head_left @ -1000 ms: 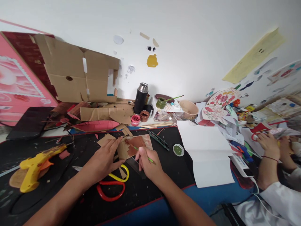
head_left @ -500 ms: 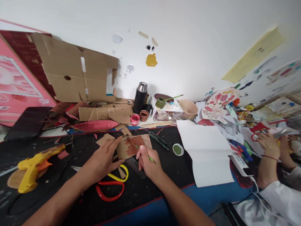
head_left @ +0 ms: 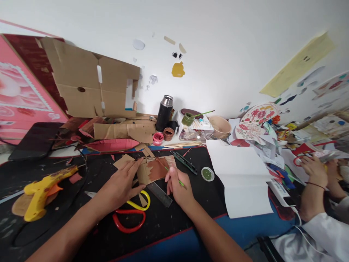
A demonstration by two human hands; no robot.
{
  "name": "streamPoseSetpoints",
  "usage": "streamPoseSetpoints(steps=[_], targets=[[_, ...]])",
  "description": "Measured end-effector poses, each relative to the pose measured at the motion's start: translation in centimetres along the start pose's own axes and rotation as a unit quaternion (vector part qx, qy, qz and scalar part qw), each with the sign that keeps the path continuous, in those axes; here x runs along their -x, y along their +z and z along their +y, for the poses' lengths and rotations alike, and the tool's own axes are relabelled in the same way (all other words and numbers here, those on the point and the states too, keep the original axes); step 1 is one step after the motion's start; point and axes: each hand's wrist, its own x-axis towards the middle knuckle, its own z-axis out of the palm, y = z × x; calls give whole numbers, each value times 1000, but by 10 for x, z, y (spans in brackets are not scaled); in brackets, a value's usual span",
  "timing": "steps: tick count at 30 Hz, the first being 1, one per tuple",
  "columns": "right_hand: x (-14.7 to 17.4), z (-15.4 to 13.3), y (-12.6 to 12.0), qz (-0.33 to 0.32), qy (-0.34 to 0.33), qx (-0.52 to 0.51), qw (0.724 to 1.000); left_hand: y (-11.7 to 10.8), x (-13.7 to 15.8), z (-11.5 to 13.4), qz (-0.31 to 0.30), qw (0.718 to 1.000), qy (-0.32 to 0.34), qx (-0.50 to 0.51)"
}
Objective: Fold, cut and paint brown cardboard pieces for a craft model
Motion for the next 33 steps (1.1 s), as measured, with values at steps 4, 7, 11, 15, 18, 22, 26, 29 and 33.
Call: streamPoseSetpoints(steps=[4, 7, 11, 15, 18, 22, 26, 29, 33], targets=[[8, 1, 16, -58, -18, 5, 998, 1, 0, -1, 1, 1000, 8, -7], [11, -1, 22, -99, -37, 17, 994, 2, 0, -3, 3, 1000, 18, -13], [13, 0, 22, -119, -42, 19, 992, 2, 0, -4, 7, 1000, 25, -10], [13, 0, 20, -123, -21, -5, 992, 1, -1, -3, 12, 999, 28, -12], [13, -4, 17, -121, -17, -15, 992, 0, -1, -2, 7, 1000, 27, -11], [12, -10, 8, -90, 2, -14, 996, 0, 0, -2, 10, 1000, 18, -12], [11, -8, -2, -49, 28, -40, 998, 0, -1, -2, 9, 1000, 19, -14], [11, -6, -3, -24, 28, -58, 998, 1, -1, -2, 12, 1000, 21, -12], [15, -4, 5, -20, 35, -75, 996, 2, 0, -3, 11, 1000, 21, -13]])
